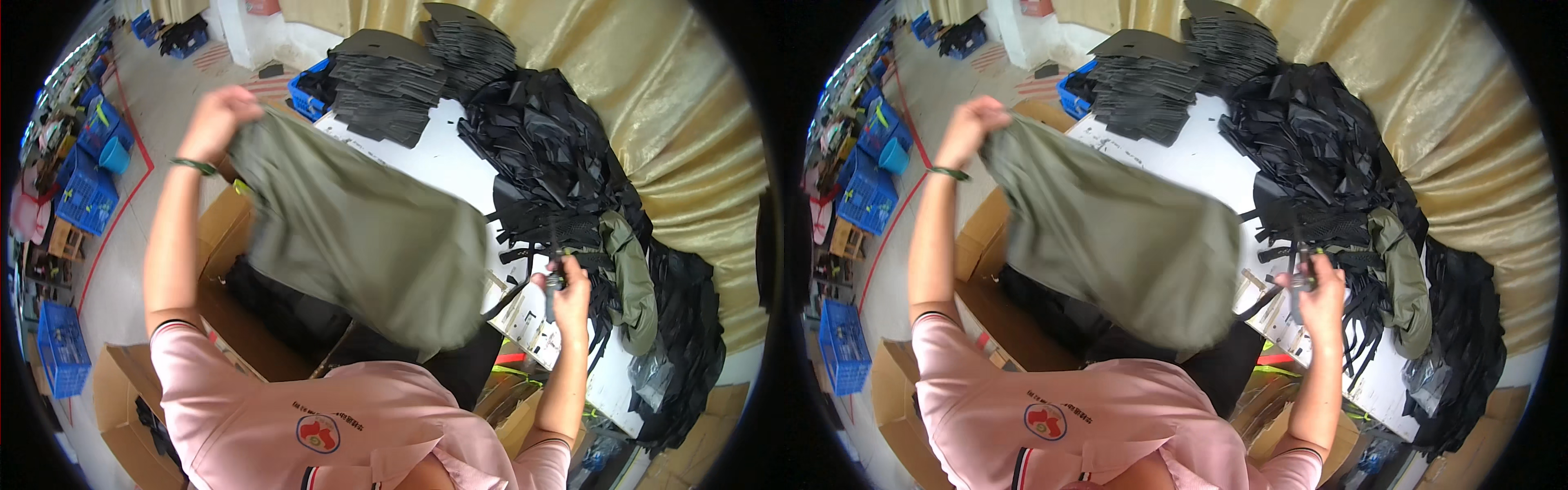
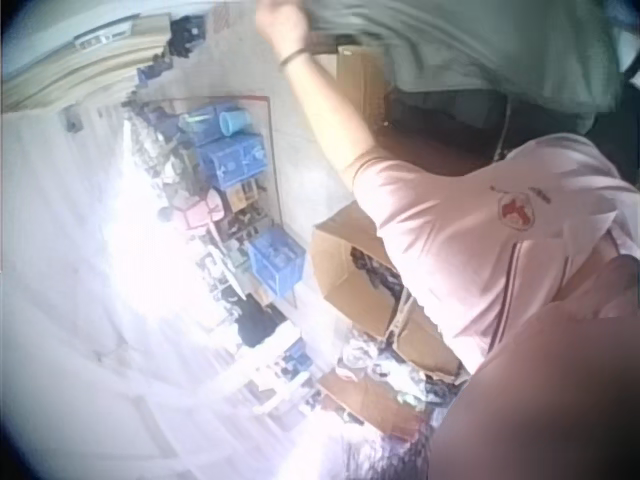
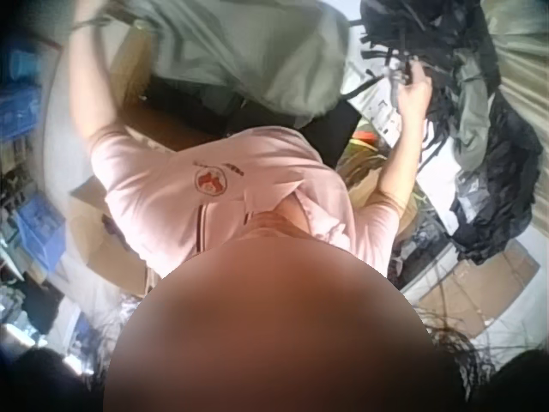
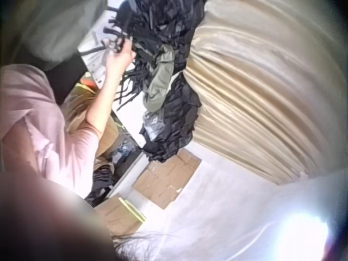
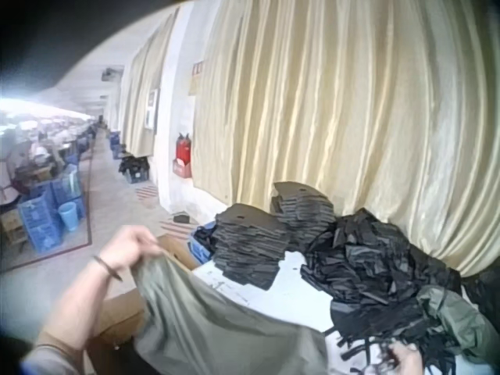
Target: Using scissors to trim excess strap material or threads from olive green backpack components at a manufacturing workstation.
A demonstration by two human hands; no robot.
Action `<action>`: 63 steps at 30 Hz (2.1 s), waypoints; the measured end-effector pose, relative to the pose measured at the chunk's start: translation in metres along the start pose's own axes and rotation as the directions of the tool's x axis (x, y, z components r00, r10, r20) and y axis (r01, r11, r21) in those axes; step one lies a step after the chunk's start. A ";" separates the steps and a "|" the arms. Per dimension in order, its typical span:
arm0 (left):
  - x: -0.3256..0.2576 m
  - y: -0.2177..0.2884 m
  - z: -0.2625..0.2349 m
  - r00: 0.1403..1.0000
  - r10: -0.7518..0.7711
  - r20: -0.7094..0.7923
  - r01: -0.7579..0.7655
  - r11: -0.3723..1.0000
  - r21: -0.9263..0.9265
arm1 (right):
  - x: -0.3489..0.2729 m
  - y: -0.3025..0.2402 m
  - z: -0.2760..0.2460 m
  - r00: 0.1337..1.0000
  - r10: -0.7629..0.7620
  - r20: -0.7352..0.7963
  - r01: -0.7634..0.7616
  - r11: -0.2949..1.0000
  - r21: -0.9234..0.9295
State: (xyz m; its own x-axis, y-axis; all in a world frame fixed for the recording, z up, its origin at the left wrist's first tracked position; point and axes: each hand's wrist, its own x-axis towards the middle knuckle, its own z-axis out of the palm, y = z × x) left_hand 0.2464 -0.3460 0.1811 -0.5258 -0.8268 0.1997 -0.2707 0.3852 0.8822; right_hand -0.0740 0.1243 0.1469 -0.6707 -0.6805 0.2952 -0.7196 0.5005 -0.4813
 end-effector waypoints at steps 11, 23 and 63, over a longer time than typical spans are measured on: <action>0.137 -0.072 -0.054 0.896 0.184 -0.405 -0.105 0.972 0.208 | -0.037 0.097 -0.008 0.944 0.318 -0.086 -0.289 0.926 0.244; 0.091 -0.244 0.102 0.913 -0.093 0.397 0.049 0.992 0.119 | -0.046 0.199 -0.044 0.768 0.444 -0.461 -0.482 0.875 0.040; -0.066 0.353 0.440 0.422 0.813 0.400 -0.384 0.561 -0.734 | 0.028 0.032 -0.400 0.533 -0.209 -0.820 0.708 0.641 0.297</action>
State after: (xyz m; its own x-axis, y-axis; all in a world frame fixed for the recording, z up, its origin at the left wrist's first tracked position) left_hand -0.1690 0.0244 0.2920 -0.7651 0.1284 0.6310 0.6418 0.2324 0.7308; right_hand -0.1882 0.3355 0.4699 -0.3544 -0.0287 0.9347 -0.8828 -0.3193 -0.3445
